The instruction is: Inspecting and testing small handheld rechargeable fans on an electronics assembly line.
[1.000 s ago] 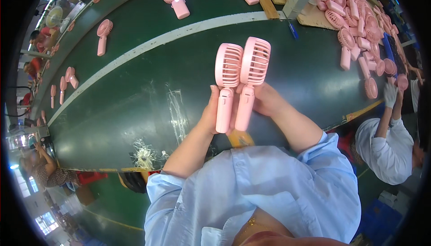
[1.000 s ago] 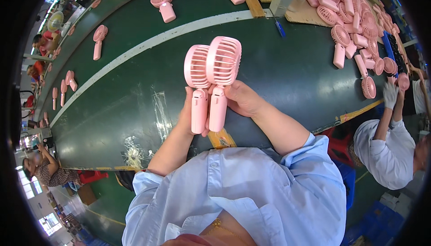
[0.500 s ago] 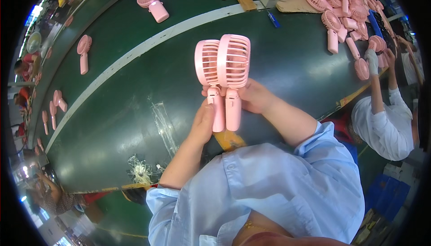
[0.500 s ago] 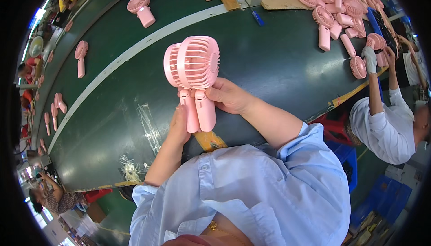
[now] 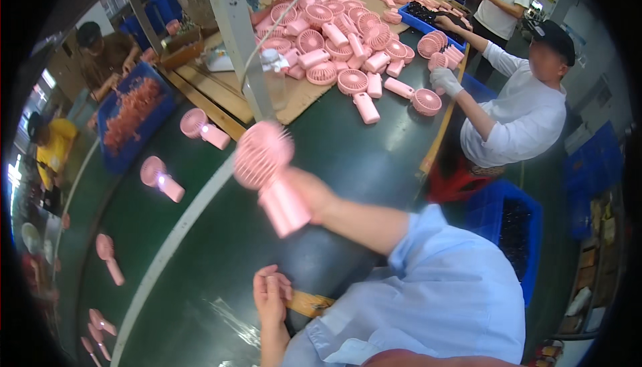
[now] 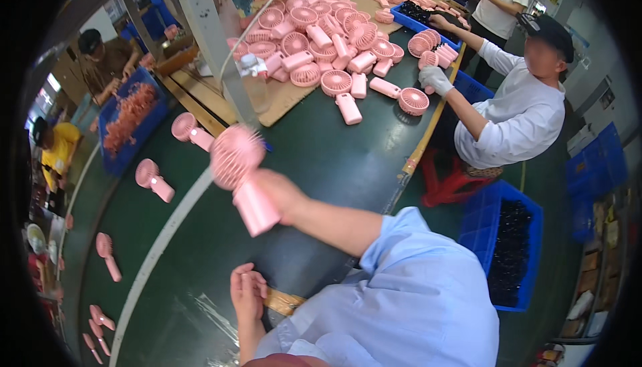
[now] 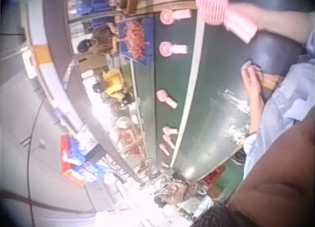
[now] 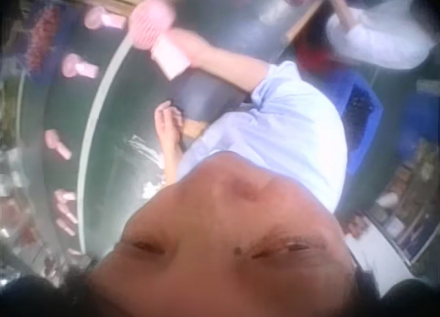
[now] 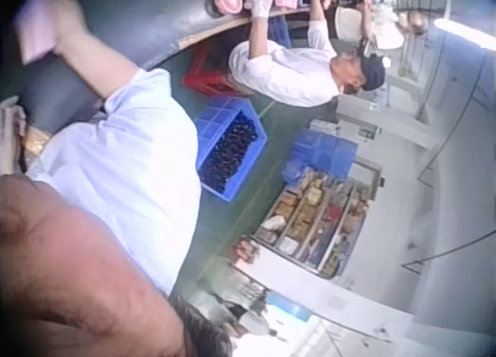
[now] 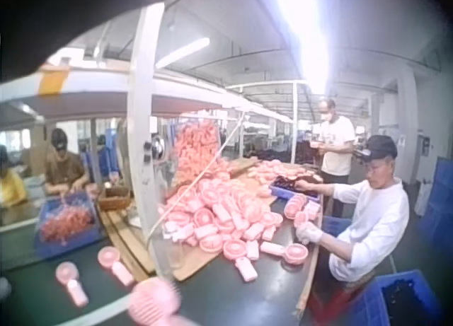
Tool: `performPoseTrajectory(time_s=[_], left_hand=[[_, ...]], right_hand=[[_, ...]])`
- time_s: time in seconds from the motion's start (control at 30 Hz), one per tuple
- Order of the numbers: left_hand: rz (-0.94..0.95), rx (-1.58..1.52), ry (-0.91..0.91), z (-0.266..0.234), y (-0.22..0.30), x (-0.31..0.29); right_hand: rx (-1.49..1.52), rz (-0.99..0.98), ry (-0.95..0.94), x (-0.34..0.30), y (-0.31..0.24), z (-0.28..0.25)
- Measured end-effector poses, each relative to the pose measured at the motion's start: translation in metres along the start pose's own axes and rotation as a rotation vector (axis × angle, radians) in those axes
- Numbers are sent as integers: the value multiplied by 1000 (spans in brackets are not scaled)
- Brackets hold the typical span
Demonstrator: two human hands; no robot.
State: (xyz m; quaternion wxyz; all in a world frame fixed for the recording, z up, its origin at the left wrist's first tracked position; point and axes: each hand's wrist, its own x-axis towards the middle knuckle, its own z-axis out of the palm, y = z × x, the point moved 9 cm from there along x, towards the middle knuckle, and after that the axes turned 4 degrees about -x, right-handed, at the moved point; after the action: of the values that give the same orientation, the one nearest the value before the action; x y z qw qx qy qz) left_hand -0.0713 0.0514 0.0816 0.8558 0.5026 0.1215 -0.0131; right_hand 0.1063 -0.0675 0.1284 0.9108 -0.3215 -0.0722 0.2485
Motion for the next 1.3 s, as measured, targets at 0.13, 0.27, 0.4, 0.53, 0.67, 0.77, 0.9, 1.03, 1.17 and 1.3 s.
performPoseTrajectory(time_s=[0.13, 0.27, 0.4, 0.53, 0.67, 0.77, 0.9, 1.03, 1.17, 1.3], left_hand=[[-22, -15, -31, -5, -6, 2], [-34, -57, -67, -2, -9, 5], [-33, -98, -44, -6, -9, 8], [-61, -36, -38, -5, -7, 8], [-36, 108, 203, -30, 13, 5], [65, 126, 319, -60, 53, 17], [150, 341, 442, -122, 106, 29], [291, 691, 554, -177, 164, 47], [484, 1183, 746, -258, 223, 47], [425, 1606, 987, -334, 267, 29]], right_hand=[[-290, -349, 216, 2, -134, -62], [-615, -537, 707, -25, -256, -183], [-1090, -584, 1042, -40, -342, -253], [-1533, -519, 1309, -42, -408, -318], [-1398, -820, 825, -9, -362, -215], [-1466, -620, 309, 21, -277, -71], [-1600, -545, -450, 72, -112, 77], [-1997, -611, -653, 139, -6, 100], [-2409, -442, -370, 240, 34, 58], [-2418, -178, -118, 264, 92, 88]])
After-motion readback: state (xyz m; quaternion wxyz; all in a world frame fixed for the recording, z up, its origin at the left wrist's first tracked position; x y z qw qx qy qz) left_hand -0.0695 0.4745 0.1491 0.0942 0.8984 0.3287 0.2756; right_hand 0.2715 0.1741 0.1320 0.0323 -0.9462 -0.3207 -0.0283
